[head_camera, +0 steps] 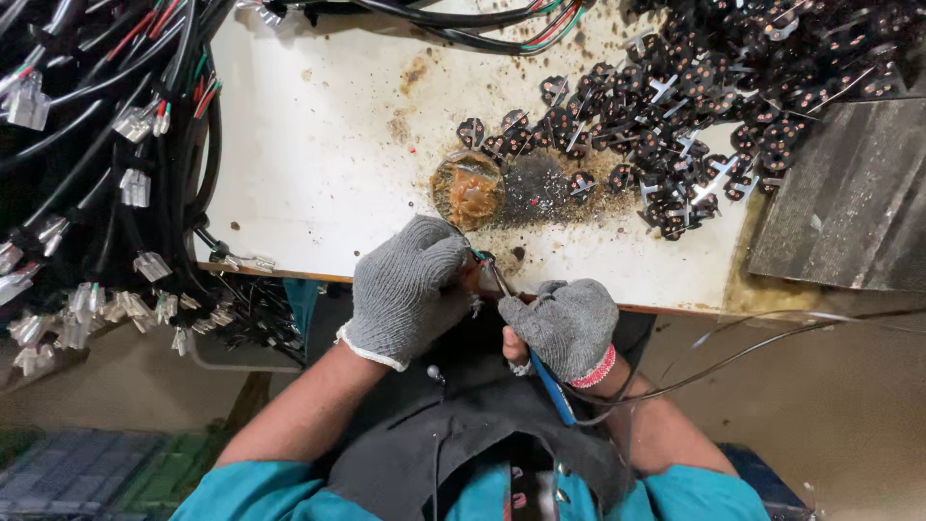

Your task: The person solders wires onto connector plugs at a workbench. They hold a connector in one hand, position stripped wire ends into it, and use a soldering iron with solder to attach the wires, dipping the iron in flux and setting finished connectors aside.

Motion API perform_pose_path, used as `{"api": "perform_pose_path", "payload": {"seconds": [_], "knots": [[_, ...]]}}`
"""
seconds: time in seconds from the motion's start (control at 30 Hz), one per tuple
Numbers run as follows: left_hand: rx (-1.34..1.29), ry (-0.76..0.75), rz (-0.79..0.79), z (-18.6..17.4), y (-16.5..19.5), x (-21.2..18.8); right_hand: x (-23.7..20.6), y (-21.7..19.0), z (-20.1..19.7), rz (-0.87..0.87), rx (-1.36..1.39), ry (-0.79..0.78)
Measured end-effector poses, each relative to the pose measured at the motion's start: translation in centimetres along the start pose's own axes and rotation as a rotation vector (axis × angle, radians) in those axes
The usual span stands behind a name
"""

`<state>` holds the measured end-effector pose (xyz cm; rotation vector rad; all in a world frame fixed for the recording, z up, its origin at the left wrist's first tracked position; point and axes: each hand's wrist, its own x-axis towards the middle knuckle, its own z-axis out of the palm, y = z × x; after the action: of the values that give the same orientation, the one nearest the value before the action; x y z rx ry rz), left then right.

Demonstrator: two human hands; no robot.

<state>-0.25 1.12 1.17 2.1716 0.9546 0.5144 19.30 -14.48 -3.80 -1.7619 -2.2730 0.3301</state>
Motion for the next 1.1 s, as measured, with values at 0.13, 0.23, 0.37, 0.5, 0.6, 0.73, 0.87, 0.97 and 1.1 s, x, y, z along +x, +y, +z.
{"api": "perform_pose_path", "payload": {"seconds": [0.13, 0.23, 0.37, 0.5, 0.6, 0.73, 0.87, 0.97, 1.1], "knots": [[-0.016, -0.002, 0.000, 0.1, 0.0, -0.1, -0.4, 0.2, 0.7, 0.002, 0.075, -0.128], [-0.024, 0.030, 0.032, 0.2, -0.1, -0.1, -0.4, 0.3, 0.9, 0.042, 0.117, -0.116], [-0.002, -0.003, 0.017, 0.1, 0.0, -0.2, 0.0, -0.1, -0.1, 0.037, 0.023, -0.036], [-0.009, 0.013, 0.031, 0.1, 0.0, -0.3, 0.5, -0.8, -1.3, 0.102, 0.172, 0.191], [-0.007, 0.022, 0.023, 0.3, 0.0, -0.2, 0.7, -0.8, -1.7, 0.111, 0.233, 0.248], [0.010, 0.008, 0.025, 0.3, -0.3, -0.2, 0.7, -0.2, -1.4, 0.111, 0.085, -0.036], [0.029, -0.021, -0.007, 0.3, -0.4, -0.3, 0.2, 0.0, -0.7, 0.010, 0.021, -0.079], [-0.004, 0.008, 0.015, 0.4, -0.3, -0.3, 0.0, -0.1, -0.4, 0.039, 0.021, -0.023], [0.036, 0.020, 0.035, 0.4, -0.2, -0.2, 0.2, 0.1, -0.3, -0.004, 0.059, -0.026]]}}
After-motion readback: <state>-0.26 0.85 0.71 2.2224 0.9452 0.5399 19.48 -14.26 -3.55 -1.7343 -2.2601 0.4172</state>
